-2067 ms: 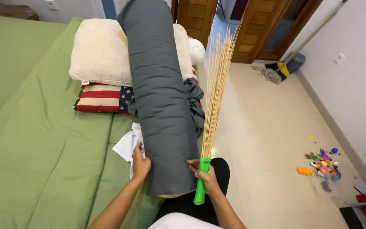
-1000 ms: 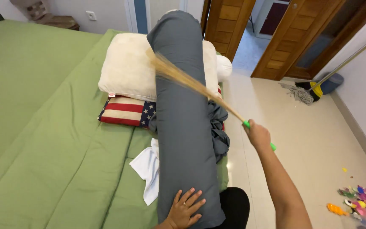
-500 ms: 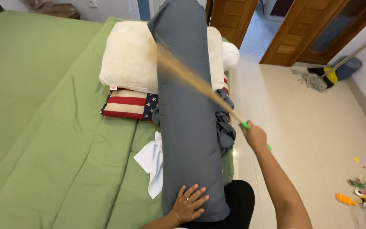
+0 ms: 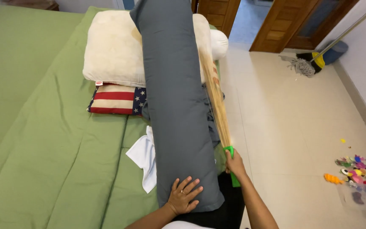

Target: Tidy a bed by arranging pillows, a bolster, and clothes, and beating dust off the pillows with a broom.

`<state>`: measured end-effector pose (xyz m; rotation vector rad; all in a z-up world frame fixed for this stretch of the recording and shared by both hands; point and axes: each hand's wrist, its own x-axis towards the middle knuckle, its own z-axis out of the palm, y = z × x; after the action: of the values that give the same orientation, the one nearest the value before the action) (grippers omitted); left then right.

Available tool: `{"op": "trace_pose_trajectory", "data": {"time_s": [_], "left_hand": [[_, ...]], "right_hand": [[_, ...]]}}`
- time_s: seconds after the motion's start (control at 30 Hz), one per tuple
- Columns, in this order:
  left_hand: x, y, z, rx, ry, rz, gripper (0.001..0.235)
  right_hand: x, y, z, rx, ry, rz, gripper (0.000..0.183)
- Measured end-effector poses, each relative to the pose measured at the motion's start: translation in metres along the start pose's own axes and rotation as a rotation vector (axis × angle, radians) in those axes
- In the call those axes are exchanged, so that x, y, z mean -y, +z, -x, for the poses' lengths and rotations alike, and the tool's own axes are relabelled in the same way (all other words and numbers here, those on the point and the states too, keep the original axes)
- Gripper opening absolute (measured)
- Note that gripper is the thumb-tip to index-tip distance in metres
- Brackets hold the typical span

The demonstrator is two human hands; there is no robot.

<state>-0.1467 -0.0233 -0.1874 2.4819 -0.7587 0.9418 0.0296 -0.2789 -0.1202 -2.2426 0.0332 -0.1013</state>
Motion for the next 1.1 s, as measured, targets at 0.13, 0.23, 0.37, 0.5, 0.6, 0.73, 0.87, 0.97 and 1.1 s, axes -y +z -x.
{"op": "trace_pose_trajectory", "data": {"time_s": [0.13, 0.23, 0.37, 0.5, 0.6, 0.73, 0.87, 0.97, 1.1], "left_hand": [[0.001, 0.006, -0.009, -0.025, 0.007, -0.006, 0.048], [-0.004, -0.001, -0.005, -0.002, -0.005, 0.017, 0.048], [0.001, -0.003, -0.009, 0.015, -0.009, 0.029, 0.049], [-0.004, -0.007, -0.008, -0.004, -0.002, 0.033, 0.050], [-0.005, -0.010, -0.013, -0.012, -0.002, 0.036, 0.049], [-0.006, -0.018, -0.022, -0.021, -0.012, 0.034, 0.048], [-0.014, -0.037, -0.025, -0.038, -0.039, 0.063, 0.046], [-0.015, -0.053, -0.016, -0.046, -0.118, 0.155, 0.053], [-0.014, -0.057, 0.036, -0.170, -0.519, 0.270, 0.088]], "right_hand": [[0.038, -0.013, 0.040, 0.006, 0.236, -0.605, 0.034], [0.015, -0.008, 0.075, 0.020, -0.117, -0.574, 0.033], [-0.020, -0.037, 0.086, 0.066, -0.093, 0.440, 0.033], [-0.006, -0.072, 0.112, 0.008, 0.227, -0.143, 0.034], [-0.011, -0.075, 0.146, -0.044, 0.164, -0.359, 0.034], [-0.058, -0.072, 0.182, 0.007, -0.160, 0.340, 0.034], [-0.007, -0.088, 0.201, 0.035, 0.099, 0.172, 0.033], [-0.003, -0.089, 0.216, -0.034, 0.421, -0.375, 0.032], [-0.020, -0.096, 0.235, -0.074, 0.289, -0.528, 0.032]]}}
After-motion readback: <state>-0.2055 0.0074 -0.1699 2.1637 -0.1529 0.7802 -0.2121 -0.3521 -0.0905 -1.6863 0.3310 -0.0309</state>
